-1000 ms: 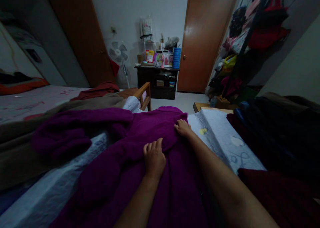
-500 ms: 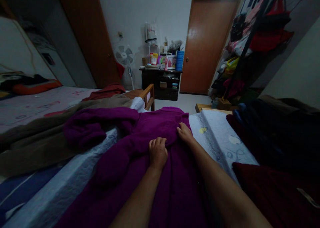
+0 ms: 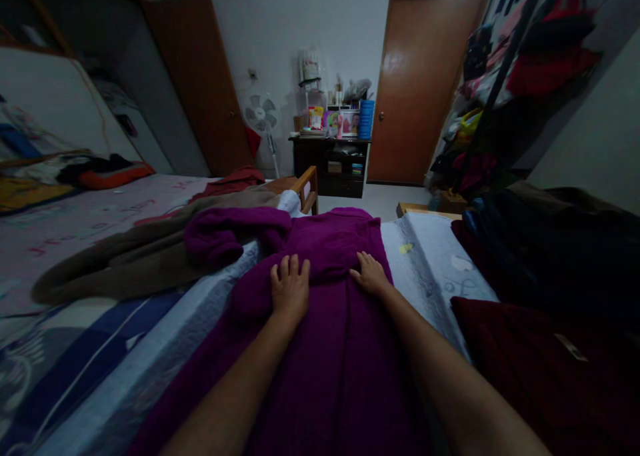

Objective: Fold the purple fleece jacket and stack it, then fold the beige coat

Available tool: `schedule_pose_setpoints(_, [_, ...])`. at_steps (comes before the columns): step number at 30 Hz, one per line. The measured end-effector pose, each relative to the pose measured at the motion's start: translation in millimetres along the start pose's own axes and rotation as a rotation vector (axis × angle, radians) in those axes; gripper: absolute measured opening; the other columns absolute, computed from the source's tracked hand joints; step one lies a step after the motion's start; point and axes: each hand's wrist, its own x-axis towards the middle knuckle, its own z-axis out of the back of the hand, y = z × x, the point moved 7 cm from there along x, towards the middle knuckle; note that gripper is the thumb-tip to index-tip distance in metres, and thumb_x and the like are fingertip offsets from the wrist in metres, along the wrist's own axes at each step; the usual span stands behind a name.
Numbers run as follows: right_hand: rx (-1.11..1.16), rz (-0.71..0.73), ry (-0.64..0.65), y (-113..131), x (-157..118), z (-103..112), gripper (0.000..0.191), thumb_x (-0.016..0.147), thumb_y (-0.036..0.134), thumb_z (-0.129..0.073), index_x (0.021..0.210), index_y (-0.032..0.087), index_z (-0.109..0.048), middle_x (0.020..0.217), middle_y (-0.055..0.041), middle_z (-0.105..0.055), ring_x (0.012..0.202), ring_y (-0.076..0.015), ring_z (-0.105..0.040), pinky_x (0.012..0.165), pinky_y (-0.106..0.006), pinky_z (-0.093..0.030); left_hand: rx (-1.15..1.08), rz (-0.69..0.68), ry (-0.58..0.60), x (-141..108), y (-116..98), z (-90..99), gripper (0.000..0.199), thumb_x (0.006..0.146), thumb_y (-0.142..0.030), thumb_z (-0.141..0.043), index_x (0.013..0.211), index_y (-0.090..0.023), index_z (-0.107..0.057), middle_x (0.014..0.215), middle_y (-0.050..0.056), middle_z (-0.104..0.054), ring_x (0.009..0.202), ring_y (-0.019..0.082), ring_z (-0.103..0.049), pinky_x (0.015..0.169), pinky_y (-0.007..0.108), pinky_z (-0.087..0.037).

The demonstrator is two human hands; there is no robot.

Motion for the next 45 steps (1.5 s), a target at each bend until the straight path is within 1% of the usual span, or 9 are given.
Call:
schedule_pose_setpoints(5, [0.036,-0.028,-0.012,8,-19,2,0.082,0.087,0.048,-0.051,0.152,0.008,-0.019,0.157,-0.0188,-0.022,0.146,-0.0287,-0.017,0.114,-0.043,-0.022,0.167,0.008,0.055,-35,52,27.3,0.048,0.09,-0.012,-0.035,0.134,-0.021,-0.052,0.137,0.017,-0.048,0.121,0.033,-0.045,0.096,0.049,-0.038])
schedule_pose_setpoints(10, [-0.014,0.037,0.001,25,-43,-8,0.074,0.089,0.047,-0.047,0.151,0.014,-0.024,0.159,-0.0147,-0.019,0.146,-0.0324,-0.015,0.114,-0.049,-0.019,0.065,-0.023,0.172,-44,73,35.5,0.045,0.087,-0.008,-0.034,0.122,-0.017,-0.06,0.108,0.014,-0.063,0.097,0.027,-0.058,0.082,0.039,-0.046])
schedule_pose_setpoints(16, [-0.022,0.047,-0.043,27,-48,-10,0.071,0.089,0.045,-0.048,0.15,0.015,-0.028,0.156,-0.0139,-0.027,0.145,-0.031,-0.017,0.114,-0.048,-0.018,-0.288,0.07,-0.039,-28,95,80.5,0.036,0.082,-0.018,-0.043,0.109,-0.019,-0.067,0.112,0.009,-0.065,0.105,0.025,-0.057,0.097,0.037,-0.042])
schedule_pose_setpoints(23, [0.16,0.023,-0.088,12,-40,4,0.075,0.087,0.039,-0.052,0.15,0.011,-0.024,0.153,-0.0158,-0.032,0.141,-0.0221,-0.03,0.113,-0.036,-0.025,-0.868,0.182,-0.135,-32,93,114.5,0.034,0.086,-0.041,-0.049,0.106,-0.019,-0.066,0.099,0.002,-0.068,0.093,0.02,-0.062,0.086,0.03,-0.047])
schedule_pose_setpoints(29, [-0.024,0.073,0.046,17,-40,-4,0.051,0.092,0.043,-0.047,0.139,0.024,-0.047,0.151,-0.0103,-0.036,0.142,-0.0298,-0.025,0.11,-0.045,-0.027,-1.178,0.181,-0.082,-37,78,116.8,0.033,0.081,-0.04,-0.054,0.101,-0.016,-0.065,0.088,0.002,-0.066,0.083,0.018,-0.061,0.076,0.028,-0.049])
schedule_pose_setpoints(34, [0.065,0.065,0.035,16,-40,-1,0.047,0.09,0.039,-0.052,0.134,0.024,-0.053,0.148,-0.0099,-0.041,0.139,-0.0273,-0.031,0.11,-0.043,-0.026,-1.124,-0.051,0.388,-53,51,103.4,0.025,0.075,-0.039,-0.057,0.087,-0.02,-0.067,0.081,0.002,-0.065,0.076,0.019,-0.06,0.07,0.028,-0.049])
schedule_pose_setpoints(36, [0.102,0.078,0.024,15,-38,3,0.043,0.09,0.035,-0.051,0.131,0.021,-0.056,0.144,-0.0094,-0.046,0.134,-0.0241,-0.038,0.109,-0.038,-0.029,-0.998,-0.129,0.501,-63,47,91.2,0.029,0.079,-0.045,-0.054,0.082,-0.02,-0.067,0.08,0.003,-0.065,0.075,0.019,-0.061,0.071,0.029,-0.049])
schedule_pose_setpoints(41, [0.182,0.069,-0.032,10,-35,11,0.049,0.093,0.026,-0.037,0.141,0.016,-0.043,0.137,-0.0101,-0.053,0.122,-0.0176,-0.05,0.102,-0.03,-0.037,-0.562,-0.003,0.315,-82,80,52.9,0.037,0.085,-0.046,-0.047,0.098,-0.017,-0.066,0.104,0.011,-0.067,0.102,0.025,-0.061,0.094,0.039,-0.045])
schedule_pose_setpoints(45, [0.211,0.05,-0.1,15,-35,15,0.057,0.093,0.033,-0.042,0.147,0.017,-0.034,0.143,-0.0115,-0.047,0.128,-0.0199,-0.045,0.105,-0.032,-0.035,-0.455,0.167,0.417,-102,104,17.2,0.065,0.075,-0.044,-0.059,0.13,-0.009,-0.051,0.132,0.019,-0.057,0.121,0.03,-0.055,0.104,0.039,-0.04])
